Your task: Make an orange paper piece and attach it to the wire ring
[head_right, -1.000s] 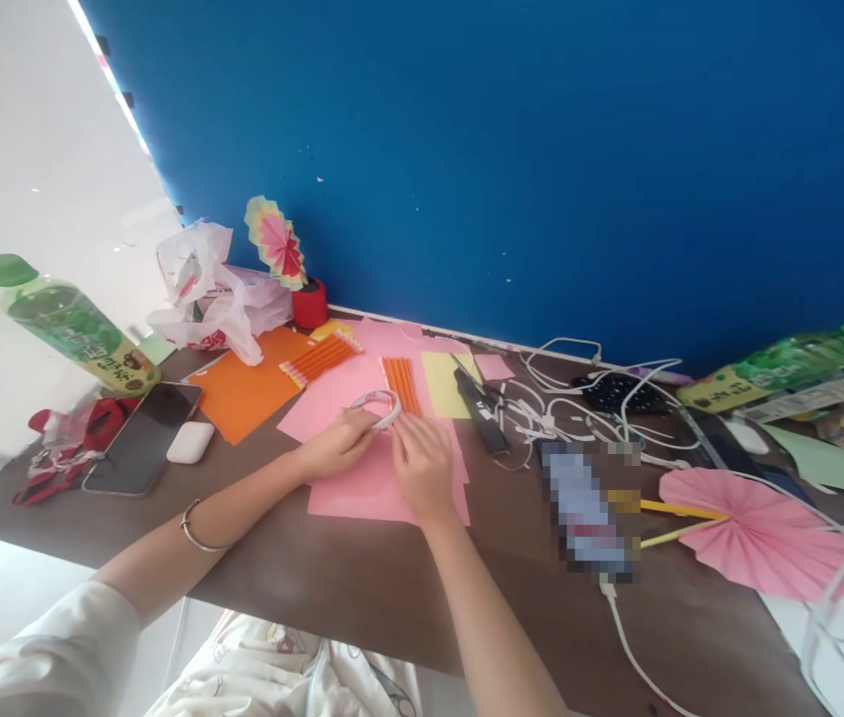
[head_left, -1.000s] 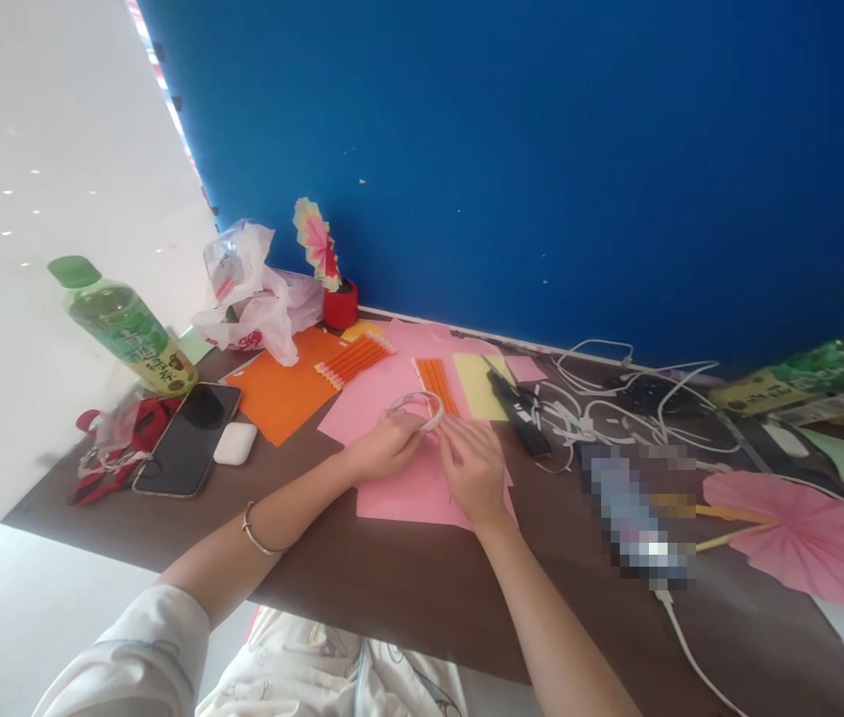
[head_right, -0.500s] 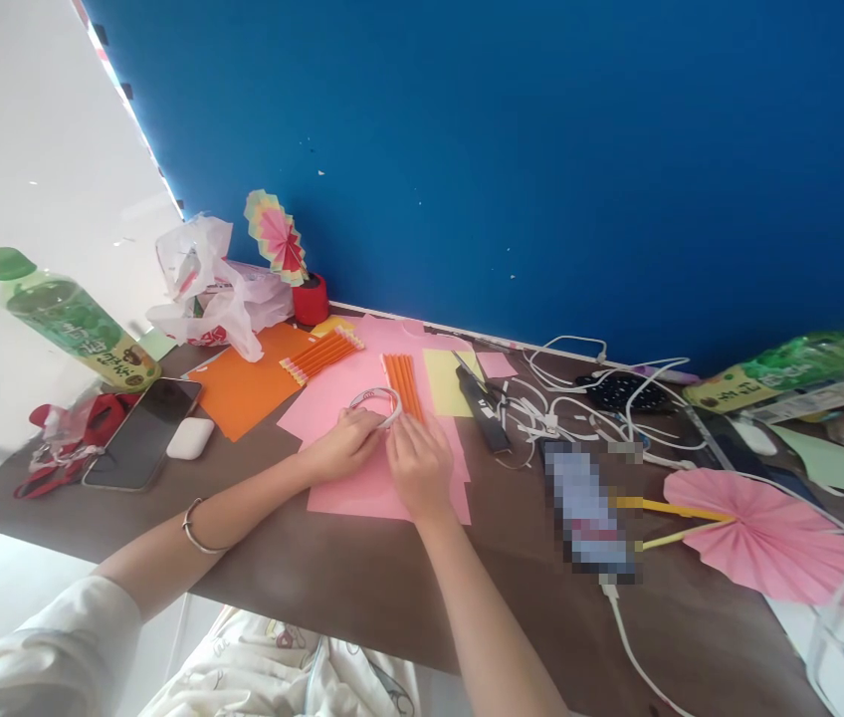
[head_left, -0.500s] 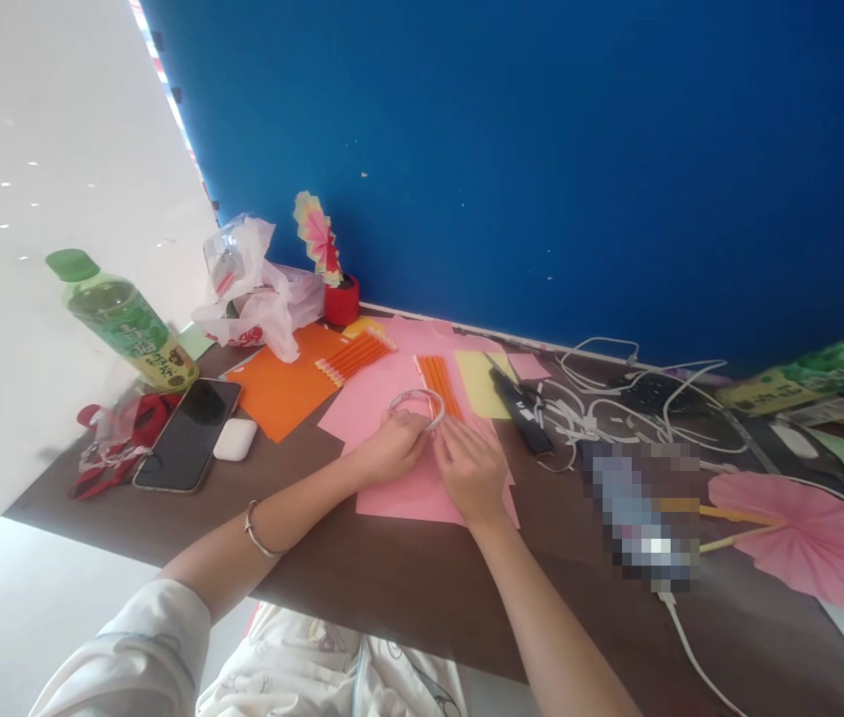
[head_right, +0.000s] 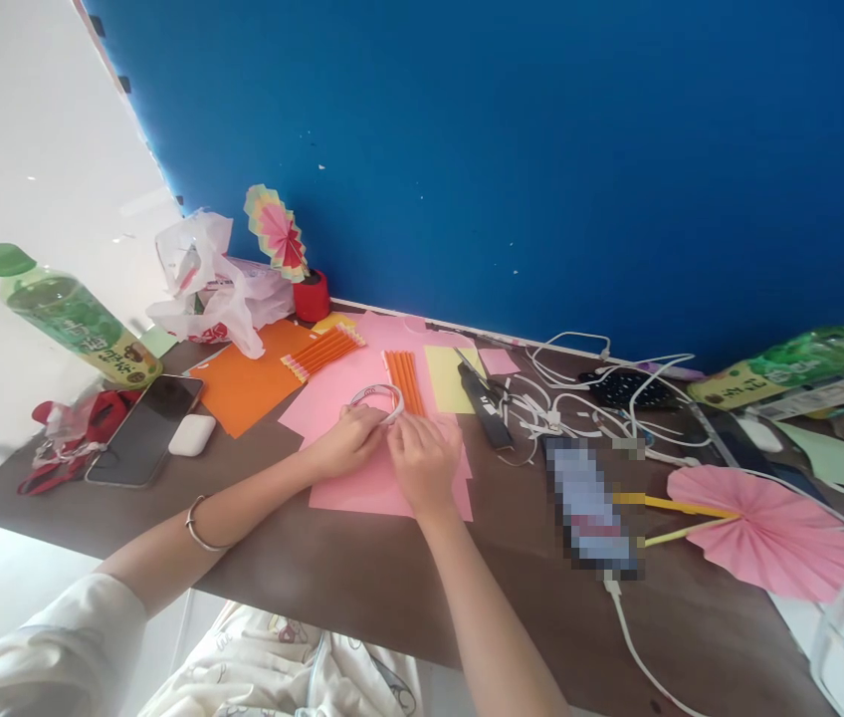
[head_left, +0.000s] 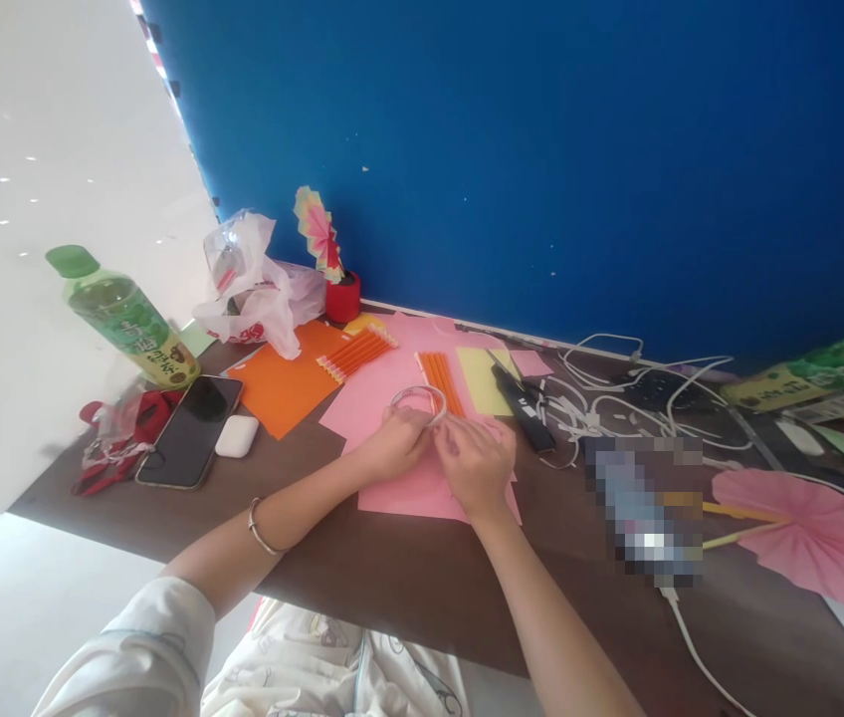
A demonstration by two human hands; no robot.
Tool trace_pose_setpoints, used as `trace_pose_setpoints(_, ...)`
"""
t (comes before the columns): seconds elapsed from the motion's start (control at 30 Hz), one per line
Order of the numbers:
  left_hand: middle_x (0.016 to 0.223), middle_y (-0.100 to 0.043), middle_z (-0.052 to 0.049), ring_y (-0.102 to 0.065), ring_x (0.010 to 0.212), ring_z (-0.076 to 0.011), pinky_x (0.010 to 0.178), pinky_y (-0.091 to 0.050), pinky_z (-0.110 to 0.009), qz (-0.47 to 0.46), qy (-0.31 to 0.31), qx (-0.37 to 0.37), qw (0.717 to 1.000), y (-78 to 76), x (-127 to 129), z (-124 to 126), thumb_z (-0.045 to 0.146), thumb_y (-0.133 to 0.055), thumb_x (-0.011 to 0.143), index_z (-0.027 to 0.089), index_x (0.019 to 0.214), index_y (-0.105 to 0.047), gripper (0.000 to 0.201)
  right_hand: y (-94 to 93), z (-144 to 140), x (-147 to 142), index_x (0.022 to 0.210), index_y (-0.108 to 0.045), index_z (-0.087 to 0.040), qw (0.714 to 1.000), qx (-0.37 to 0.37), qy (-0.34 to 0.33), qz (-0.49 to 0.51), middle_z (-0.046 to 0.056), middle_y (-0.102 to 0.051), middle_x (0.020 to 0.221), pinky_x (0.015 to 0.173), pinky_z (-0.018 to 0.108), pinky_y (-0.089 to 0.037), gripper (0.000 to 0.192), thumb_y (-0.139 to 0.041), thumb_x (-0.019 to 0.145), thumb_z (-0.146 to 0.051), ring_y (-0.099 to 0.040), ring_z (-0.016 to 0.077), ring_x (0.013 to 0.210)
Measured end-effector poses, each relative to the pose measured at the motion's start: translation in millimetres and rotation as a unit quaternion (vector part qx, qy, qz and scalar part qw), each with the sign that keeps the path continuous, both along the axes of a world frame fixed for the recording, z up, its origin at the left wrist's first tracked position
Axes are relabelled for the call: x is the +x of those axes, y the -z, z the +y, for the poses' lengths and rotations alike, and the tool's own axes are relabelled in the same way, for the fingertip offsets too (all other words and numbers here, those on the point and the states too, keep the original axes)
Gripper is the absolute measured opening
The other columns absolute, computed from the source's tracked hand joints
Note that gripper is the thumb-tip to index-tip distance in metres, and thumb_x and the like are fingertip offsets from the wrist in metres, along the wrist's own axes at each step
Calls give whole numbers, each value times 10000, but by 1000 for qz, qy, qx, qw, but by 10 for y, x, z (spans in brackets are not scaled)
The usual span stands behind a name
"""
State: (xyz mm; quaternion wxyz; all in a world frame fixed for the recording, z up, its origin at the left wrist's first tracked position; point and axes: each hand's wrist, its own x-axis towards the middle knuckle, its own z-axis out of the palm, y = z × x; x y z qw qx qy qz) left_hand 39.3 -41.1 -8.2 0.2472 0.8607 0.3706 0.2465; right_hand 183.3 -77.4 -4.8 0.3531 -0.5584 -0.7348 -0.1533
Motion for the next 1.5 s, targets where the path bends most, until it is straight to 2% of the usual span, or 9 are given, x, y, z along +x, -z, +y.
trace_pose_setpoints(0.23, 889, -597, -99, -526, 878, -217, 841, -368, -400, 44, -15, 20, 999, -34, 10, -32, 142, -262, 870, 131, 947, -537, 286, 82, 54, 5, 674, -644, -215, 993, -37, 38, 109, 8, -708, 689, 822, 373, -386, 124, -551, 756, -218, -626, 163, 624)
trace_pose_setpoints(0.33, 892, -596, -105, -524, 883, -225, 824, -365, -389, 62, -19, 45, 997, -22, 20, -33, 121, -265, 861, 126, 944, -537, 284, 82, 63, 5, 659, -662, -212, 983, -62, 53, 167, 26, -705, 678, 781, 382, -428, 116, -574, 723, -252, -616, 189, 629)
trace_pose_setpoints(0.5, 882, -588, -108, -518, 875, -232, 798, -350, -375, 77, -26, 102, 991, 24, 26, -35, 87, -285, 839, 121, 953, -525, 268, 37, 61, 10, 701, -686, -181, 945, -139, 39, 293, 51, -703, 709, 734, 371, -491, 136, -600, 690, -286, -640, 216, 698)
trace_pose_setpoints(0.63, 859, -577, -104, -516, 846, -233, 738, -341, -353, 102, -36, 110, 988, 30, 28, -43, 72, -291, 832, 124, 935, -517, 254, 33, 70, 26, 702, -683, -158, 916, -176, 20, 359, 56, -701, 712, 731, 357, -513, 146, -615, 670, -284, -651, 210, 695)
trace_pose_setpoints(1.0, 845, -582, -101, -509, 832, -237, 707, -300, -340, 143, -39, 153, 977, -11, 30, -42, 19, -315, 789, 117, 967, -507, 279, -2, 76, 50, 703, -692, -154, 884, -217, 0, 414, 64, -703, 721, 726, 345, -523, 157, -630, 679, -296, -655, 205, 702)
trace_pose_setpoints(1.33, 823, -575, -101, -497, 808, -234, 696, -295, -339, 147, -35, 178, 972, -14, 30, -71, 18, -322, 792, 108, 981, -505, 277, 32, 61, 63, 735, -680, -154, 897, -193, 8, 397, 68, -694, 756, 761, 372, -503, 155, -632, 685, -292, -643, 215, 744)
trace_pose_setpoints(1.5, 830, -567, -104, -495, 813, -229, 687, -290, -335, 152, -39, 202, 967, 0, 32, -81, 41, -320, 824, 113, 950, -503, 234, 23, 68, 99, 778, -683, -173, 853, -212, -43, 474, 48, -697, 788, 765, 351, -504, 149, -637, 689, -283, -644, 200, 770)
